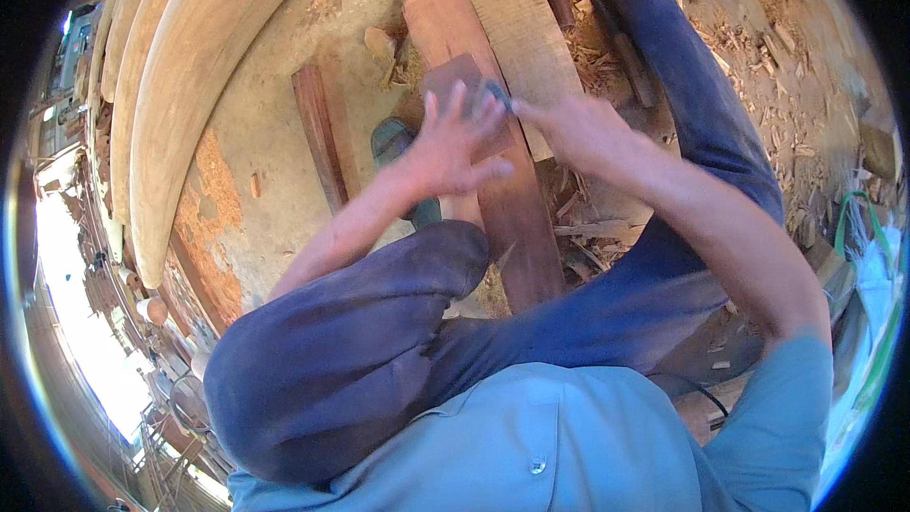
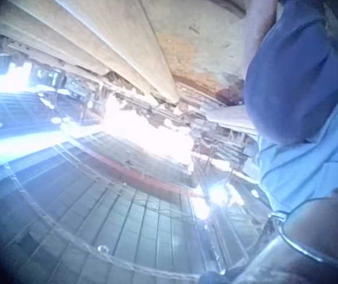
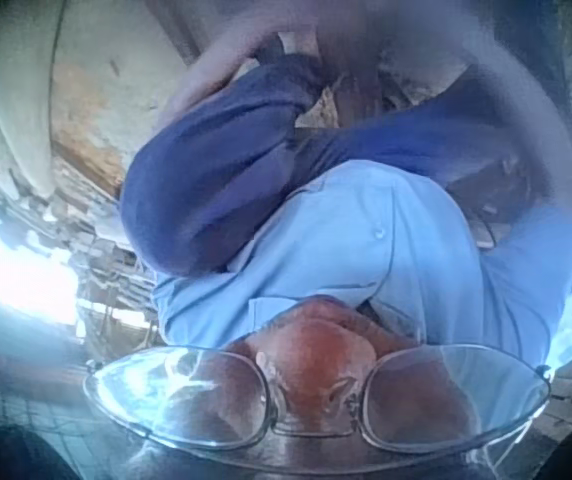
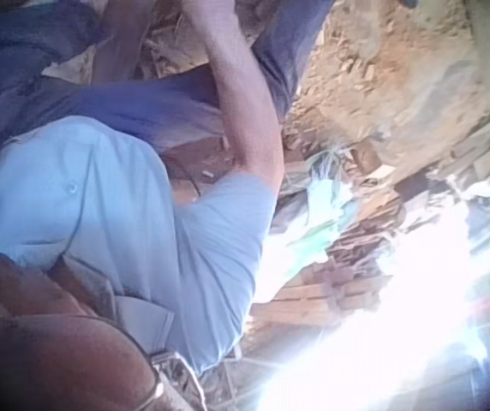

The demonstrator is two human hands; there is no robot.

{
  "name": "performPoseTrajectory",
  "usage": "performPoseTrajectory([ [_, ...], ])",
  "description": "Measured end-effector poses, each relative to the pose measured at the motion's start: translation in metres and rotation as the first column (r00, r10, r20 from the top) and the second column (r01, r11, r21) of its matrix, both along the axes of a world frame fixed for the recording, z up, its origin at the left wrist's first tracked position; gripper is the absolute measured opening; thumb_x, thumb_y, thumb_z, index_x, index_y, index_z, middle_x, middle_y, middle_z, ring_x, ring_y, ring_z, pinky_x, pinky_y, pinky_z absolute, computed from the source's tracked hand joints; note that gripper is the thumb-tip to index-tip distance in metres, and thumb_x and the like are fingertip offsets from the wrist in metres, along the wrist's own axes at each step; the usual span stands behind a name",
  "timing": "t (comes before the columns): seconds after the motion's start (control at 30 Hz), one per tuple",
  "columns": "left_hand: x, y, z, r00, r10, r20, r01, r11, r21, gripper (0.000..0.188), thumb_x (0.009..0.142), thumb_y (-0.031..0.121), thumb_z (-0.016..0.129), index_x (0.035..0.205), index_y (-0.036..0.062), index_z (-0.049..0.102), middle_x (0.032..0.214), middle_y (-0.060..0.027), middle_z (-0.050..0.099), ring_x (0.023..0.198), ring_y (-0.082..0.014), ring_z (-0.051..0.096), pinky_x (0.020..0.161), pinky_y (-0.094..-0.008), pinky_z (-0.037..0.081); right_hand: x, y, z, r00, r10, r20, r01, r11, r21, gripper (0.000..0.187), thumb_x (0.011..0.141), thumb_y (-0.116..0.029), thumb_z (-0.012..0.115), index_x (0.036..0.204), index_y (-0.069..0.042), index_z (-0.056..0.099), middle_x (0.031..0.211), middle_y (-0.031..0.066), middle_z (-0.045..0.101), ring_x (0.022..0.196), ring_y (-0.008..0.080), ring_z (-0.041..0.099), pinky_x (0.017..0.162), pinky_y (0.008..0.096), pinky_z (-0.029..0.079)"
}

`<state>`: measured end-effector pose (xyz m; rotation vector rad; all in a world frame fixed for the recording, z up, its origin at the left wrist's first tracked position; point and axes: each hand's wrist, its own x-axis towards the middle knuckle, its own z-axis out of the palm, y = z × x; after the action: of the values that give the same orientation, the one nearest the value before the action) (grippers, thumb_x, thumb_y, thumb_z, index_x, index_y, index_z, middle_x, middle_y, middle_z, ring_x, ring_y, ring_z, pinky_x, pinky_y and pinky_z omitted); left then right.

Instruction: The person sits on the floor and sharpens a small metal tool on a rectangular sharpening stone. They repeatedly rub the tool's edge against the stone, occasionally pausing to inspect the edge before continuing.

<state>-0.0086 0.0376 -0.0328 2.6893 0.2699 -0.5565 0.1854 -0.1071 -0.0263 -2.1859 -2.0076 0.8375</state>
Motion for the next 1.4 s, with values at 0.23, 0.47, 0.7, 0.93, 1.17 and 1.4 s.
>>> performPoseTrajectory([
  [0.23,0.008,0.007,-0.001,1.0,-0.004,0.0,0.004,0.999,0.048,0.096,0.09,0.073,0.044,0.156,0.0051,0.027,0.162,-0.0159,0.027,0.151,-0.0469,0.006,0.117,-0.069,0.001,0.003,0.01,0.007,0.999,-0.046,-0.015,0.045,0.999,-0.014,0.051,0.091,-0.013,0.053,0.142,-0.024,0.052,0.083,0.02,0.07,0.077,0.0396,0.07,0.066,0.0495,0.057],
  [0.47,-0.012,-0.018,0.002,0.997,-0.073,-0.008,0.073,0.997,-0.038,0.101,0.088,0.076,0.045,0.155,0.0029,0.027,0.162,-0.017,0.027,0.151,-0.0464,0.007,0.116,-0.0692,0.002,-0.006,-0.025,0.007,0.999,0.028,-0.019,-0.029,0.999,-0.024,0.054,0.091,-0.012,0.053,0.143,-0.025,0.049,0.084,0.0203,0.071,0.078,0.0377,0.071,0.066,0.0493,0.057],
  [0.7,0.011,0.022,-0.014,1.0,0.005,0.03,-0.007,0.997,0.071,0.101,0.086,0.081,0.04,0.157,0.01,0.027,0.162,-0.0125,0.028,0.151,-0.0455,0.009,0.116,-0.0694,0.0,0.008,0.02,0.008,0.999,-0.022,0.025,0.022,1.0,-0.015,0.056,0.09,-0.012,0.054,0.143,-0.027,0.048,0.08,0.0202,0.069,0.076,0.0382,0.071,0.066,0.0495,0.057],
  [0.93,-0.014,-0.024,-0.003,0.997,-0.074,-0.021,0.073,0.996,-0.055,0.098,0.088,0.076,0.043,0.156,0.0069,0.027,0.162,-0.0143,0.027,0.15,-0.0471,0.007,0.116,-0.07,0.001,-0.007,-0.028,0.012,0.998,0.052,-0.021,-0.054,0.991,-0.123,0.056,0.091,-0.014,0.055,0.145,-0.026,0.047,0.081,0.0201,0.069,0.073,0.0385,0.07,0.063,0.0497,0.056],
  [1.17,0.021,0.03,-0.016,0.999,0.034,0.028,-0.036,0.998,0.056,0.1,0.086,0.08,0.039,0.157,0.0102,0.028,0.162,-0.0135,0.027,0.15,-0.0477,0.007,0.115,-0.0718,0.005,0.02,0.031,-0.006,0.994,0.029,0.108,-0.039,0.995,0.093,0.059,0.089,-0.015,0.057,0.146,-0.027,0.046,0.078,0.0184,0.068,0.071,0.037,0.07,0.062,0.0497,0.056],
  [1.4,-0.017,-0.032,-0.003,0.994,-0.106,-0.034,0.104,0.992,-0.067,0.102,0.085,0.082,0.04,0.156,0.0098,0.029,0.162,-0.0126,0.029,0.151,-0.0454,0.009,0.116,-0.0706,0.005,-0.011,-0.043,0.011,0.997,0.076,0.029,-0.071,0.984,-0.163,0.061,0.088,-0.016,0.06,0.146,-0.029,0.047,0.086,0.02,0.07,0.075,0.0379,0.07,0.065,0.0491,0.057],
])
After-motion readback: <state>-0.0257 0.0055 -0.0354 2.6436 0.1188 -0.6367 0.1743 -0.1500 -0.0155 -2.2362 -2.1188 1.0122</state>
